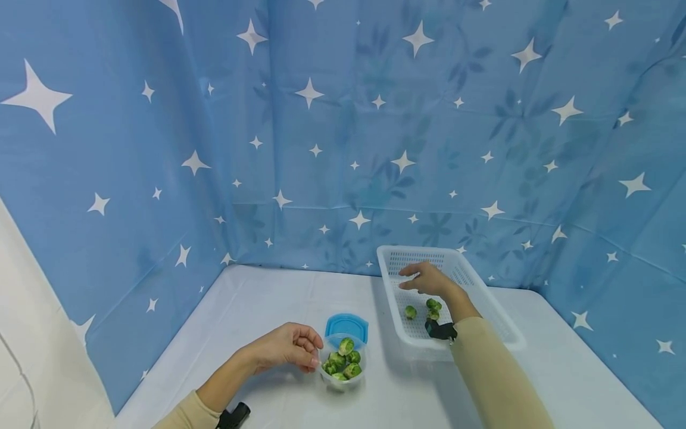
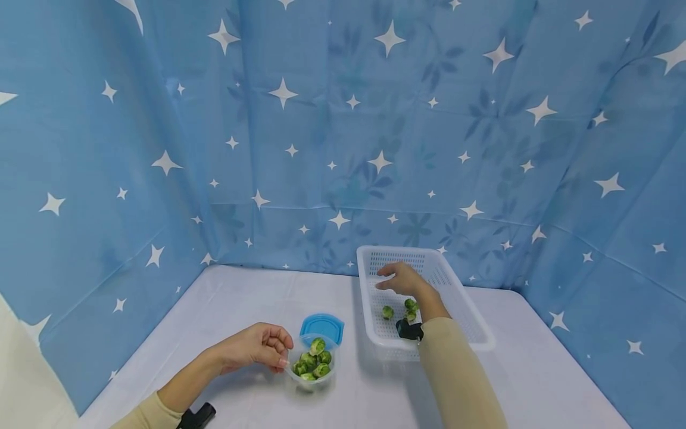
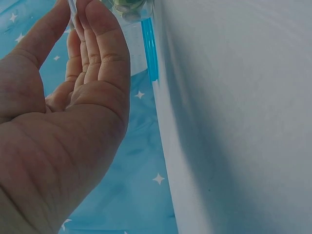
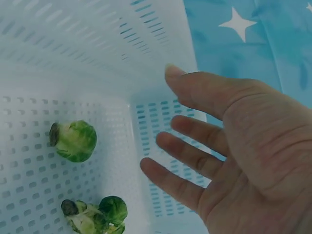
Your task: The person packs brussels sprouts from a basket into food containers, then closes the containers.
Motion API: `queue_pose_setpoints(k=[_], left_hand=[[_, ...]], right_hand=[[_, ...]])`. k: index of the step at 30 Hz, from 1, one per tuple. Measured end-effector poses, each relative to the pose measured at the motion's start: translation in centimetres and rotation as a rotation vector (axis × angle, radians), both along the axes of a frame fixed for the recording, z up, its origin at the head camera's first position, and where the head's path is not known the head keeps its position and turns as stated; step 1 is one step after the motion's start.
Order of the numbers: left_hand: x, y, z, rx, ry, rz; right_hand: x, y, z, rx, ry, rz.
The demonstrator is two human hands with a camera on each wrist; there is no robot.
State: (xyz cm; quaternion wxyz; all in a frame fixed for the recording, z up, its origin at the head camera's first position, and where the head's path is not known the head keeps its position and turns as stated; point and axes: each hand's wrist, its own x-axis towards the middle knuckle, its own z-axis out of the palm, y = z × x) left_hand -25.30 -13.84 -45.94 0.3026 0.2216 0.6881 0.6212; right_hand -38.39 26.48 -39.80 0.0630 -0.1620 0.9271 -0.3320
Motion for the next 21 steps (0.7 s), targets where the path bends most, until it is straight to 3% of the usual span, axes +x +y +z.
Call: queue_pose_setpoints(k=[21], left_hand=[[-0.03,0.02,0.02,0.000,0.003,0.002]], right_hand=[[0.92,-0.05,-0.77,0.097,-0.151,-0.023]])
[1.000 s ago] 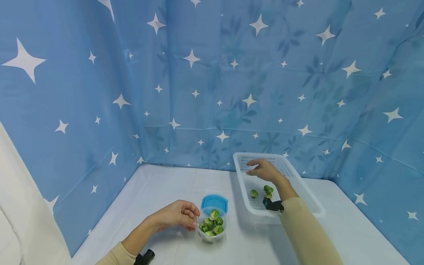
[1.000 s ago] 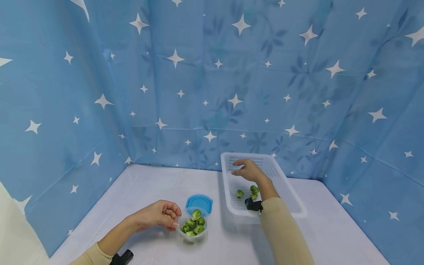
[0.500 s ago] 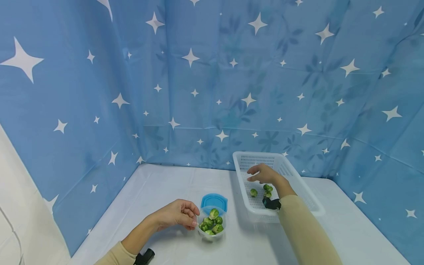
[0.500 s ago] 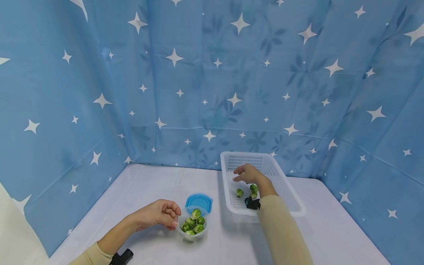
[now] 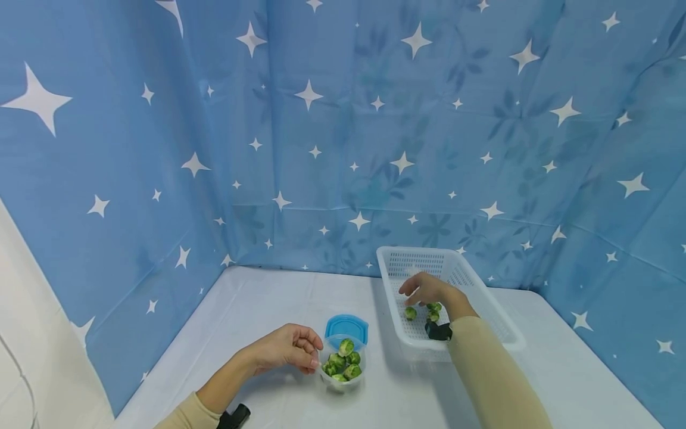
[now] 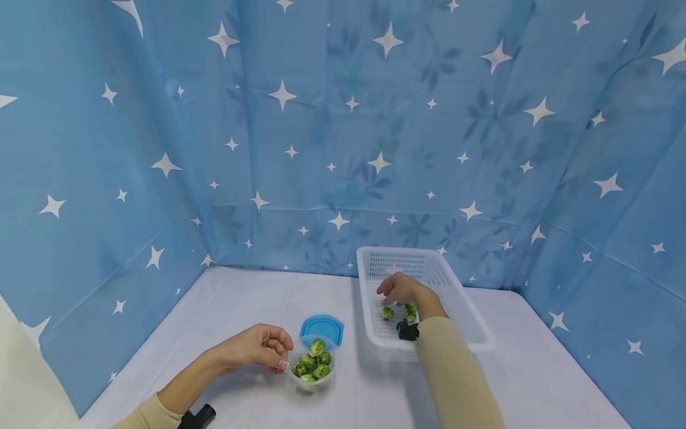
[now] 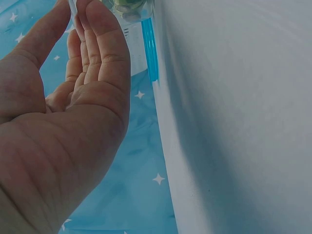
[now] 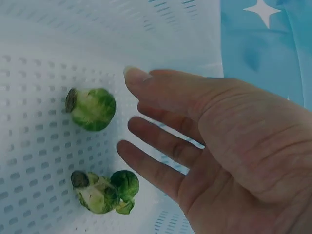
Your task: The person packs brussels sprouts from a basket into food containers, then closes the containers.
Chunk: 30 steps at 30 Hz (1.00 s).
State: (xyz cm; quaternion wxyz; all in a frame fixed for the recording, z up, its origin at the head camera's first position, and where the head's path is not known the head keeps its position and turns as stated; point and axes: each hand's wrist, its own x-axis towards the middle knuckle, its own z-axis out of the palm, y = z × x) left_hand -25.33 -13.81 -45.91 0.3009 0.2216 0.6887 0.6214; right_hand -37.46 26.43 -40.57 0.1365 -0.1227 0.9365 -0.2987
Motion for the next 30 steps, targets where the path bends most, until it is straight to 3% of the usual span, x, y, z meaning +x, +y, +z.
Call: queue_pose_setpoints(k=[10,30], left_hand=[[-0.03,0.00,-0.06,0.002,0.004,-0.003],[-0.02,-0.04,-0.03,0.003,0.000,-0.001]], right_hand=[[0.45,-0.16,-0.10,0.031,-0.094,-0.035],[0.37,-0.22,-0.36,0.124,-0.099,-0.032]])
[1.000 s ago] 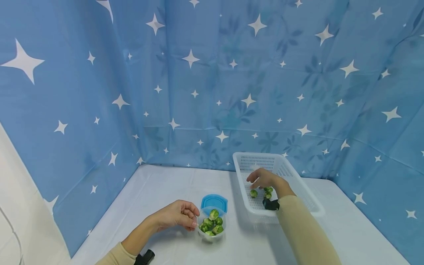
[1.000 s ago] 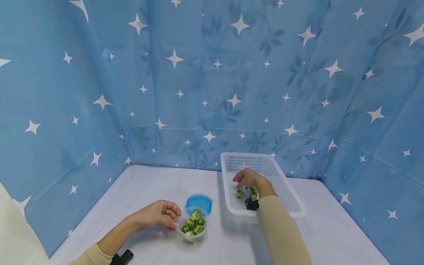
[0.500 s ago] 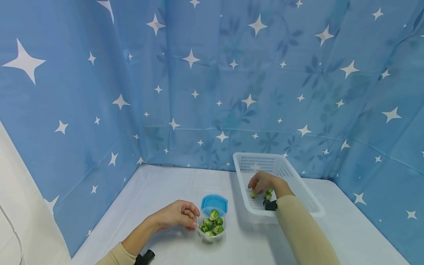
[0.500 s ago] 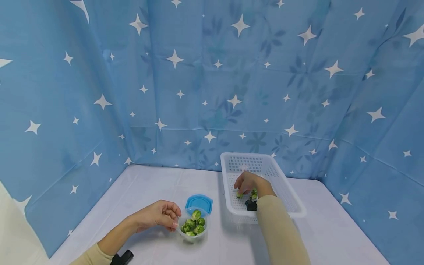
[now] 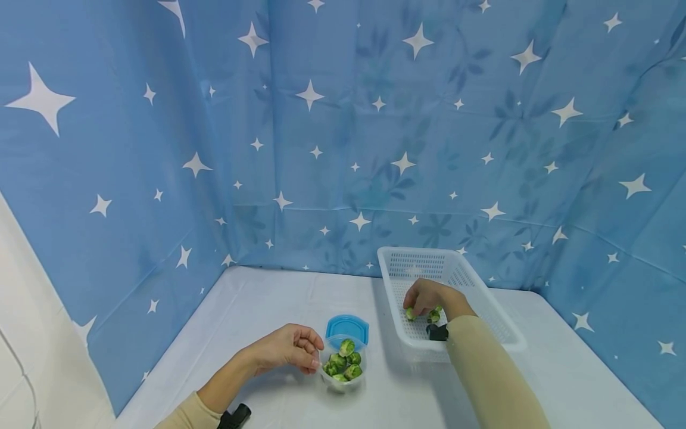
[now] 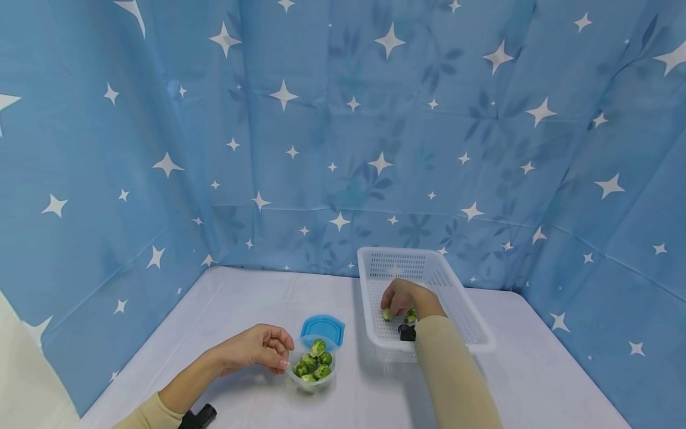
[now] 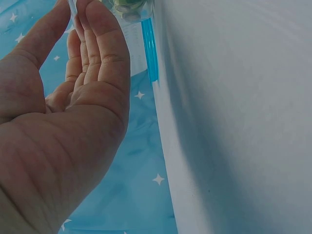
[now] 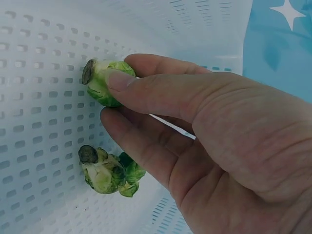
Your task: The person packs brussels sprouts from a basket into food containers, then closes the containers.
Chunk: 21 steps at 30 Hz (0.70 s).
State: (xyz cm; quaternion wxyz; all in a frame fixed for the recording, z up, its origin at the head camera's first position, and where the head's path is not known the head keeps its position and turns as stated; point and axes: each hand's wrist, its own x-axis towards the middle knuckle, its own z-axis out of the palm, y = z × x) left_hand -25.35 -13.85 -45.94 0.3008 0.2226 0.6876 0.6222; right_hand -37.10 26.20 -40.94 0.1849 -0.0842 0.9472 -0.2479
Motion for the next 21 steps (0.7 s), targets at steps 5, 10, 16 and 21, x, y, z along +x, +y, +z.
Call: queue_pose_setpoints(k=[5,10,16,21], left_hand=[[-0.04,0.03,-0.04,-0.001,0.000,0.001],[-0.02,0.04,-0.05,-0.001,0.001,0.000],[-0.01,0.06,-0.04,-0.002,-0.001,0.001],[0.00,0.06,-0.07,-0.007,0.003,0.010]], right_hand=[[0.01,-0.01,0.00,-0.002,0.000,0.000],[-0.17,0.06,-0.17,-0.004,-0.005,-0.003],[-0.64,-0.10,-0.23,-0.006,0.024,0.001],[-0.82,-0.28,-0.03,-0.051,0.077,0.019]])
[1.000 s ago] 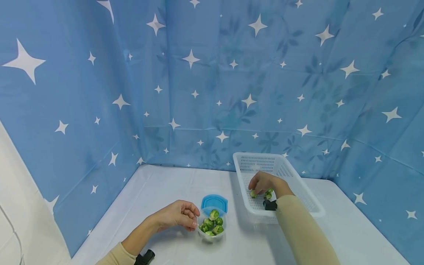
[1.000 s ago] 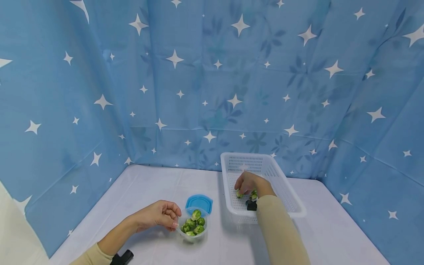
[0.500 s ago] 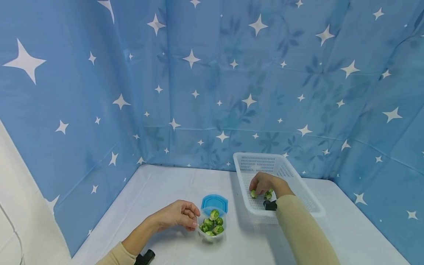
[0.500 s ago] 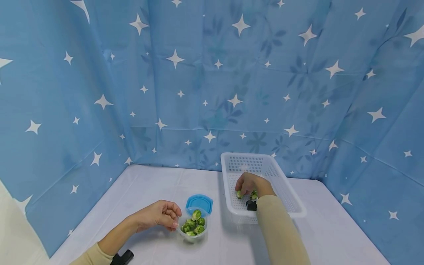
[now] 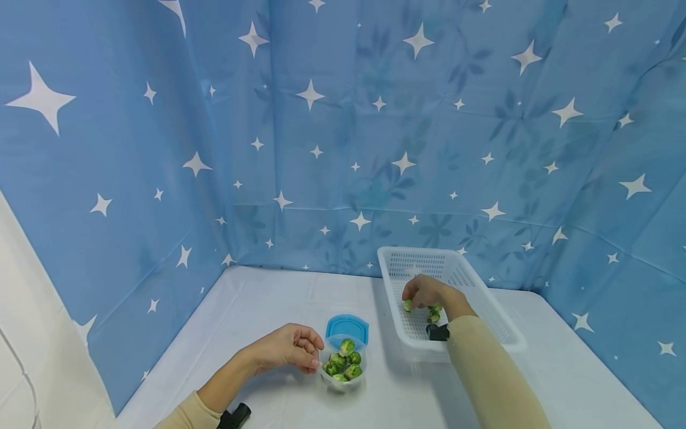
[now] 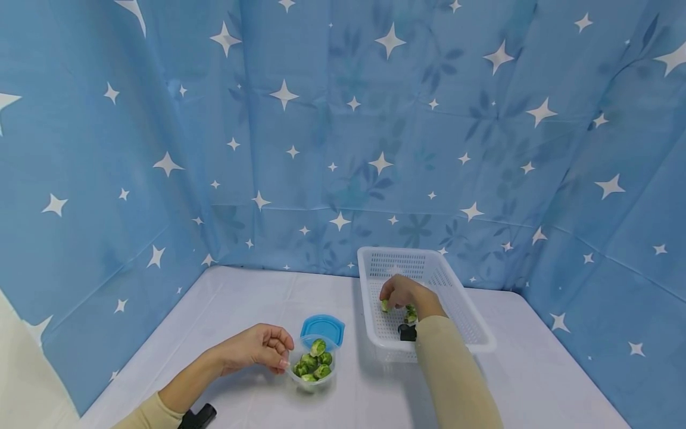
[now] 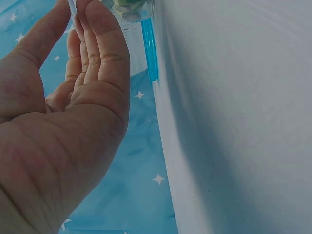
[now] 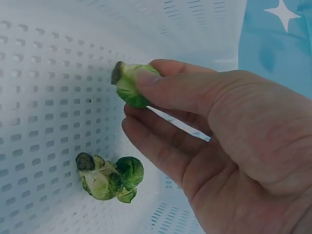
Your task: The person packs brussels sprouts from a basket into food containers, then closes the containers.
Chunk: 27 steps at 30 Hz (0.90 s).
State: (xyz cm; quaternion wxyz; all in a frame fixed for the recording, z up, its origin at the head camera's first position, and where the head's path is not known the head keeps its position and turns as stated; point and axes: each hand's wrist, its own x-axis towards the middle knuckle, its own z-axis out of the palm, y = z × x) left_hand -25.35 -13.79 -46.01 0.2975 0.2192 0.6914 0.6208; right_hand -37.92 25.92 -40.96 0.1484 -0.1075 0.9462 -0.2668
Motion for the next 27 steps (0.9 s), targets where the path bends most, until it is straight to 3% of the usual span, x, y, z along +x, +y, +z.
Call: queue_pose_setpoints(k=[10,16,27], left_hand=[[-0.1,-0.1,0.0,0.007,-0.003,-0.007],[-0.1,-0.1,0.0,0.009,-0.003,-0.009],[-0.1,-0.1,-0.2,0.016,-0.009,-0.006]], right_hand=[[-0.2,0.1,0.6,-0.126,0.119,0.073],[-0.5,0.1,1.2,-0.138,0.180,0.113],[-0.3,-1.1,4.0,-0.178,0.334,0.121]])
